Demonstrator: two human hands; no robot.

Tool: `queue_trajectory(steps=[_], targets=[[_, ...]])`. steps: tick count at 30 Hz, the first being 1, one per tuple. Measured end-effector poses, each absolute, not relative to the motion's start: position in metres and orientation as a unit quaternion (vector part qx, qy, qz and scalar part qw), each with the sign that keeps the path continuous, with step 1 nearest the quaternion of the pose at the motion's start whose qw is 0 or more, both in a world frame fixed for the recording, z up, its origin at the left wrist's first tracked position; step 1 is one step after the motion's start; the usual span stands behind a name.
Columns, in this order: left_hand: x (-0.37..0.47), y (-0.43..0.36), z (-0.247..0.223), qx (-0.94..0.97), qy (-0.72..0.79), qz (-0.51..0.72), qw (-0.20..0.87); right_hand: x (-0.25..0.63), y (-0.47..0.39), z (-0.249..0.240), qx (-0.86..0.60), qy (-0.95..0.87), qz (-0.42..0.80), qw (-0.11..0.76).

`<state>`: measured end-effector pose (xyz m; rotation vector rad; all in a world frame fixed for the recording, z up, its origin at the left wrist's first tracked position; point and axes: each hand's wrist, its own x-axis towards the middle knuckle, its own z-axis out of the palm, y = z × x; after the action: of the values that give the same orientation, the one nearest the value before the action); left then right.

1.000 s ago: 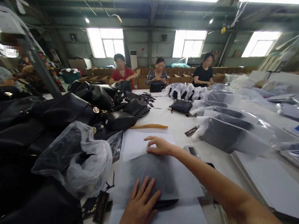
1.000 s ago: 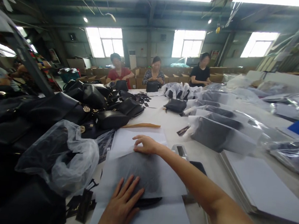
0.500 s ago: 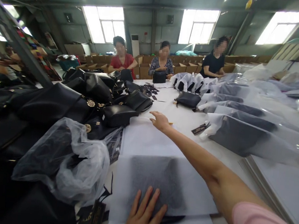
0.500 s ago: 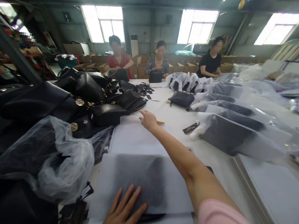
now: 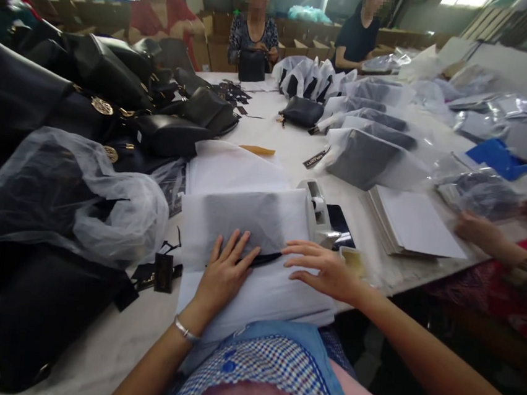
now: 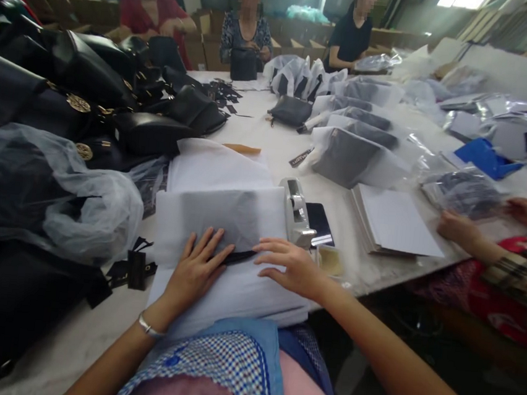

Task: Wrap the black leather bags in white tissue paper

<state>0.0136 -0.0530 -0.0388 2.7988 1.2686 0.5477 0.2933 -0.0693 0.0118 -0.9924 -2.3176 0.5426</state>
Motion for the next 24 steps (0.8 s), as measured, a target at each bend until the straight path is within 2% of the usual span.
queue_trajectory(steps=[5, 11, 16, 24], targets=[[0.014, -0.056, -0.040, 0.894, 0.409, 0.181, -0.002, 0.290, -0.111, -0.026, -0.380, -0.867, 0.224, 0.231], [0.015, -0.058, -0.038, 0.897, 0.409, 0.168, -0.014, 0.283, -0.114, -0.046, -0.409, -0.852, 0.236, 0.227], [0.014, -0.058, -0.034, 0.898, 0.411, 0.157, -0.014, 0.281, -0.107, -0.043, -0.404, -0.847, 0.268, 0.220], [0.008, -0.051, -0.019, 0.896, 0.412, 0.161, 0.043, 0.278, -0.099, -0.024, -0.422, -0.846, 0.290, 0.151]])
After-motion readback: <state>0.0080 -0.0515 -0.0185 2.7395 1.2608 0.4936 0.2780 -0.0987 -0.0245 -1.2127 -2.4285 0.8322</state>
